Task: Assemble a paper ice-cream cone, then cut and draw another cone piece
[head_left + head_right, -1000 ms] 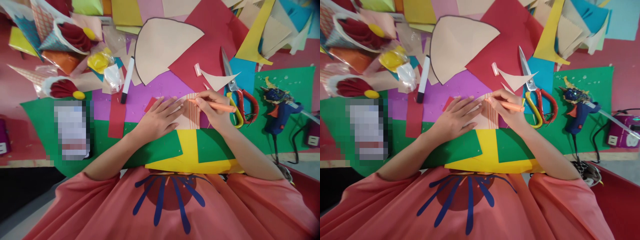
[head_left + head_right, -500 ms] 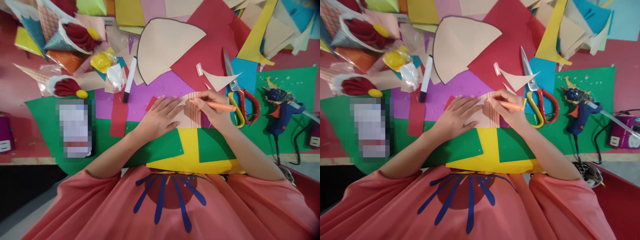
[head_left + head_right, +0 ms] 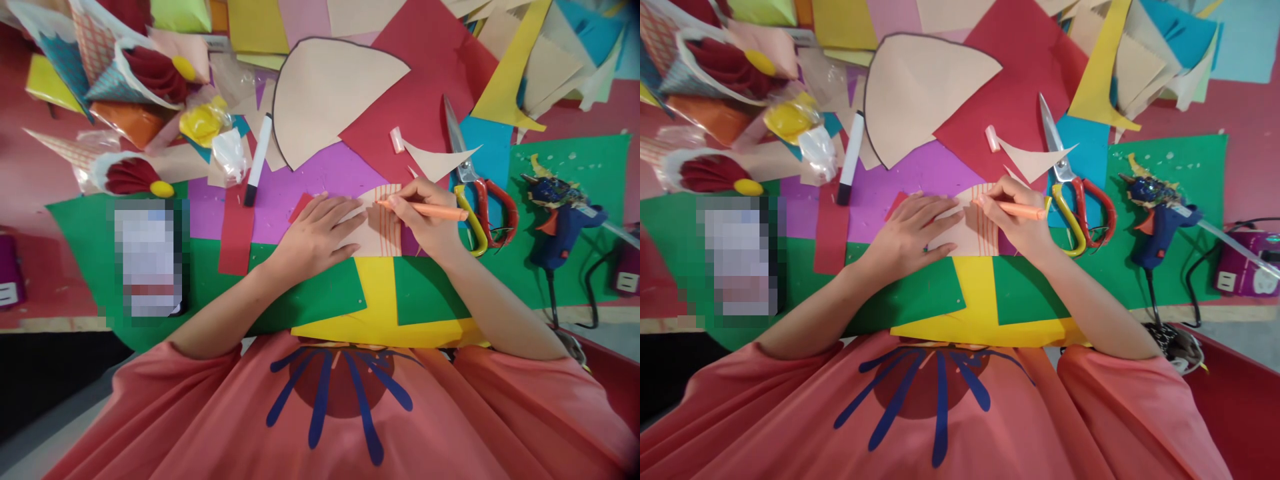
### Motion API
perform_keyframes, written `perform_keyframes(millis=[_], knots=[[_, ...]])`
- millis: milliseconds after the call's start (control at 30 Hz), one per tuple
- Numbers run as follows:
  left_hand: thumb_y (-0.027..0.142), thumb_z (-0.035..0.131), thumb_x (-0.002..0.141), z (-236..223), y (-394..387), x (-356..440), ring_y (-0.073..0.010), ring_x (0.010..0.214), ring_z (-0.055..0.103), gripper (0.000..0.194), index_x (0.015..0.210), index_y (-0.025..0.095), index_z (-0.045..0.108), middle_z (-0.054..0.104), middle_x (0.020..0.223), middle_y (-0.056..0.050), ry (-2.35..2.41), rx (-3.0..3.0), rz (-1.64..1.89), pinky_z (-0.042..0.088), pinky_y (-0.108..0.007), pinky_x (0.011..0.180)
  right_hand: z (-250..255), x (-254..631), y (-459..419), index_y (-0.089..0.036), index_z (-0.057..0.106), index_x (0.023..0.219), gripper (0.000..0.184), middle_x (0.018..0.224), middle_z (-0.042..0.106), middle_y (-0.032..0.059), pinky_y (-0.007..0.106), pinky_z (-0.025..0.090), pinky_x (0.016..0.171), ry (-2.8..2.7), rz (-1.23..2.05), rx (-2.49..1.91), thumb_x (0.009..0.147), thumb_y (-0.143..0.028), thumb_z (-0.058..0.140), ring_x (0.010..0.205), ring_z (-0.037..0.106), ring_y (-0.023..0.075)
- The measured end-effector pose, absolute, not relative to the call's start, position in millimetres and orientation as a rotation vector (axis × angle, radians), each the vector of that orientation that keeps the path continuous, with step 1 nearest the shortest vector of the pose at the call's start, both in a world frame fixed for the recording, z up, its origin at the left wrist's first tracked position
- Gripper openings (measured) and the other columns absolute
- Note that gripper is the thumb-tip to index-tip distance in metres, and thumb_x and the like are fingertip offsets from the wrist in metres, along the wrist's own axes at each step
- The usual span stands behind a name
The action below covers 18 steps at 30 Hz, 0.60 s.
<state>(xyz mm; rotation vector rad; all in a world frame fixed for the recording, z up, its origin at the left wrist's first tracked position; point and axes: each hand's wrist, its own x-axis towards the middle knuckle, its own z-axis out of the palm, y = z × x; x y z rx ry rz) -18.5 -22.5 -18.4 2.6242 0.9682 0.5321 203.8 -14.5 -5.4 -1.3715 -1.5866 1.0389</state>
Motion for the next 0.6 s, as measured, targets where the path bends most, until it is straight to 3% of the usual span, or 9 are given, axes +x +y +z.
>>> perform_keyframes(millis=[600], knots=[[0.042, 0.049, 0.094, -18.0, -22.5, -18.6, -0.0265, 0.124, 0.055, 0.042, 0.126, 0.016, 0.057, 0.059, 0.132, -0.013, 0.975, 2.615, 0.526, 0.041, -0.05, 0.108, -1.0, 203.0, -11.8, -0.018, 0.057, 0.062, 0.024, 0.056, 0.057, -0.0037, 0.024, 0.037, 0.051, -1.654, 1.054, -1.328, 0.083, -0.029, 0.063, 0.052, 0.049, 0.0075]])
